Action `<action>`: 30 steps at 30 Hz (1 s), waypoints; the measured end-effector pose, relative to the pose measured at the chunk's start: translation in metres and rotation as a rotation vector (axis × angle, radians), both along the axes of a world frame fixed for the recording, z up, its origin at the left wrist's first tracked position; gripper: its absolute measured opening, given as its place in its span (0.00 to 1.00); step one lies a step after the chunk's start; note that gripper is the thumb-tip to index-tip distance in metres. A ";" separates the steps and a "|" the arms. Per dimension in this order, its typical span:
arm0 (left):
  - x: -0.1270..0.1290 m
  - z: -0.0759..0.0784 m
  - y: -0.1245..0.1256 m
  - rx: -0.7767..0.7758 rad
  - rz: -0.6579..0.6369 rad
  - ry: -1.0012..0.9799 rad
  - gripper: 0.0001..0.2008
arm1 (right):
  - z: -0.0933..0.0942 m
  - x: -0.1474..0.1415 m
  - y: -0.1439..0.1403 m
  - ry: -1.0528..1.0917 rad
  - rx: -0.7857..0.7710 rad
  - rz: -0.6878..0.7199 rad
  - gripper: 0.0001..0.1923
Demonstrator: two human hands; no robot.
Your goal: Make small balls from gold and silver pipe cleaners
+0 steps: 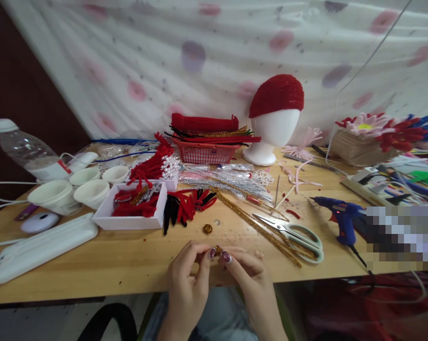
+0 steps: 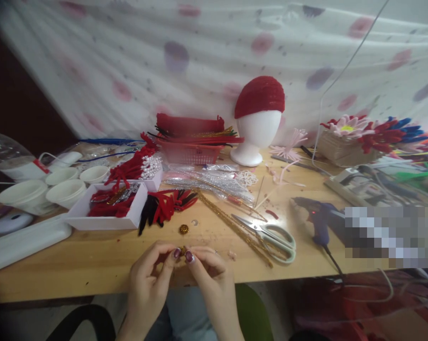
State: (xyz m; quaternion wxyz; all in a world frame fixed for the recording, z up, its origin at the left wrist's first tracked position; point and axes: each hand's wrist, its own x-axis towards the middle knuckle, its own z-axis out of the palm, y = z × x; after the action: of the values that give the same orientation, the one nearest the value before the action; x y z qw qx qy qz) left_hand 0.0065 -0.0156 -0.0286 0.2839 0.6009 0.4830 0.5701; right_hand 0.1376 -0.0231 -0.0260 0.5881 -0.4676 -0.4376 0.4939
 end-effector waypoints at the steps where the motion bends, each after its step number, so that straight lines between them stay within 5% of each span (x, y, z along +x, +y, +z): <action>1: -0.003 0.002 0.000 0.063 0.015 0.061 0.07 | 0.001 0.002 0.000 0.023 -0.029 0.025 0.05; 6: -0.005 0.011 -0.006 0.081 0.009 0.030 0.06 | 0.001 0.007 -0.001 0.102 -0.113 0.158 0.05; 14: 0.028 0.009 -0.024 -0.353 0.039 -0.694 0.14 | -0.008 -0.032 -0.011 0.497 -0.083 -0.072 0.07; 18: 0.013 0.011 -0.015 -0.427 -0.132 -0.510 0.16 | -0.008 -0.015 -0.004 0.395 -0.124 -0.016 0.08; 24: -0.022 0.025 0.005 -0.262 -0.471 0.180 0.14 | 0.017 0.031 0.008 0.070 -0.207 0.246 0.08; 27: -0.026 0.031 0.010 -0.286 -0.621 0.221 0.15 | 0.025 0.036 0.010 0.029 -0.238 0.401 0.07; 30: -0.026 0.027 0.012 -0.393 -0.800 0.061 0.20 | 0.022 0.032 0.012 0.094 -0.260 0.486 0.07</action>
State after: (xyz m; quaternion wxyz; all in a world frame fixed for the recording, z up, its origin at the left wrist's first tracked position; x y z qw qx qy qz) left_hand -0.0196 -0.0033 -0.0014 0.5766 0.6916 0.3199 0.2948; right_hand 0.1700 -0.0115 -0.0043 0.4072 -0.3971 -0.4422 0.6935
